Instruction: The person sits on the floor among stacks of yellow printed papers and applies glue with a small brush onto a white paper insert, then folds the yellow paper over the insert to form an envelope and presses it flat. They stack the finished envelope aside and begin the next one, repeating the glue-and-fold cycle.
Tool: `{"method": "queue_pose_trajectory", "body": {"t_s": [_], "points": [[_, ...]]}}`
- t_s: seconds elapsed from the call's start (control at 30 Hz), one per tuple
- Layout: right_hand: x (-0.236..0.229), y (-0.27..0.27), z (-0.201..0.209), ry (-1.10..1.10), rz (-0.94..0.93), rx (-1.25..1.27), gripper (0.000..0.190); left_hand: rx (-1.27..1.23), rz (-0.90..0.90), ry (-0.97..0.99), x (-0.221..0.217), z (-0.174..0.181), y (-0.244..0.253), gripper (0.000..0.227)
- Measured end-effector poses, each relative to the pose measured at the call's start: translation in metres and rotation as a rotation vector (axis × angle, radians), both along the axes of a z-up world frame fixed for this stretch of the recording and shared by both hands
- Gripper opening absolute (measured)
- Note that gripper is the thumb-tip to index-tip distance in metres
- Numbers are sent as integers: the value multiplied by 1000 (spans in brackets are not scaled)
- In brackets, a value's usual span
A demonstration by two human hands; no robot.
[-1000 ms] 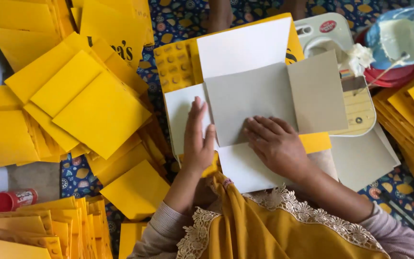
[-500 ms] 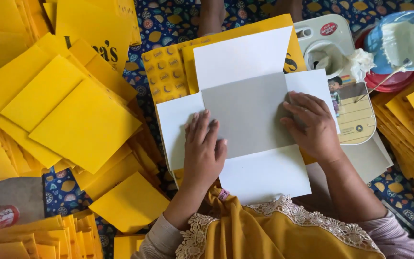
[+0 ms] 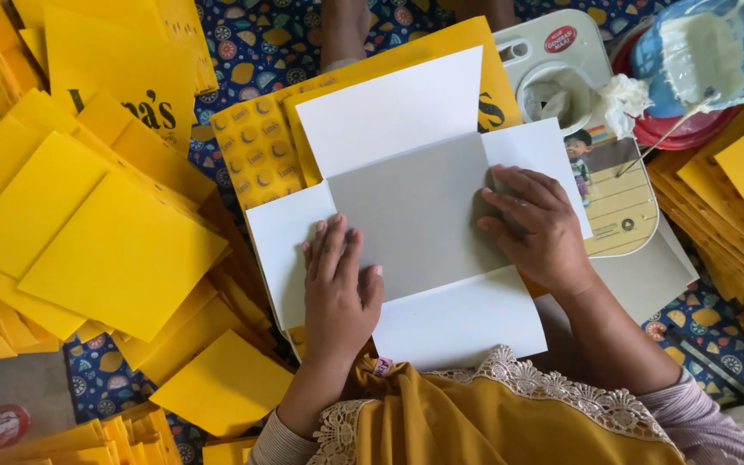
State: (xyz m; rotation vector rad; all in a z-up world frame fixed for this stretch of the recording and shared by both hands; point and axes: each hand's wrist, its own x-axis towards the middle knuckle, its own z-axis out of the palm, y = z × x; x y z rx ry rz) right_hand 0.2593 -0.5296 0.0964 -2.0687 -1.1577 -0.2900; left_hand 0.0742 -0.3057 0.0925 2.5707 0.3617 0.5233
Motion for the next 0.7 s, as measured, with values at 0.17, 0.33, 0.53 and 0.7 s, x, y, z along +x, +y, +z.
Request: {"method": "queue_pose_trajectory", "body": {"t_s": [0.17, 0.33, 0.53, 0.7], "points": [[-1, 1, -1, -10, -12, 10, 29, 27, 15, -17, 0, -2, -1, 49], [-3, 0, 0, 10, -8, -11, 31, 8, 15, 8, -1, 0, -3, 50], [-3, 0, 1, 19, -15, -42, 29, -12, 9, 14, -2, 0, 0, 51], [2, -2, -6, -18, -12, -57, 31, 4, -7, 4, 1, -7, 5, 51]]}}
